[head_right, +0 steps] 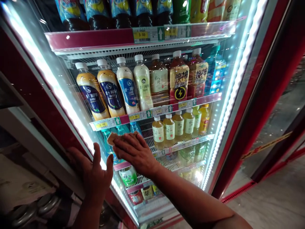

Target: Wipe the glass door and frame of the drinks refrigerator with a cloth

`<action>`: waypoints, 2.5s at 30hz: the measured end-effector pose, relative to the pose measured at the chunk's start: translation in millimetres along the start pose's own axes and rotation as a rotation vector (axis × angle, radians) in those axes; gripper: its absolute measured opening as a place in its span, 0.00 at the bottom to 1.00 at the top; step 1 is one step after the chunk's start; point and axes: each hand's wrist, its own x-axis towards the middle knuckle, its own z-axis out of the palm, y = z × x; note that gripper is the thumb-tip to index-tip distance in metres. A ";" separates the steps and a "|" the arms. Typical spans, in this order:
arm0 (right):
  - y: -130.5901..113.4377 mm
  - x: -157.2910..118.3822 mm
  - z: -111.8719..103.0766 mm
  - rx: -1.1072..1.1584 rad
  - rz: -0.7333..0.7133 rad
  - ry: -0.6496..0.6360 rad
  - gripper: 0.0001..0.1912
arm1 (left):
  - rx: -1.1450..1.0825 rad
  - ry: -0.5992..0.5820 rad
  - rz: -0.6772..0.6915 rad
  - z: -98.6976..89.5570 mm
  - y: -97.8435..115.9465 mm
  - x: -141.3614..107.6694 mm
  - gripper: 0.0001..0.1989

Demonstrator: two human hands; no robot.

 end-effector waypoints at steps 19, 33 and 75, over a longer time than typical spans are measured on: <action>35.8 -25.1 -3.2 0.047 0.068 0.108 0.22 | 0.116 0.010 0.064 5.5 -11.1 -5.7 0.57; 63.7 -48.2 -14.3 0.027 0.129 0.179 0.21 | 0.050 0.097 0.073 14.2 -16.7 -16.9 0.43; 106.7 -97.9 -23.8 0.046 0.217 0.230 0.29 | 0.089 -0.088 0.038 49.7 47.5 -43.9 0.51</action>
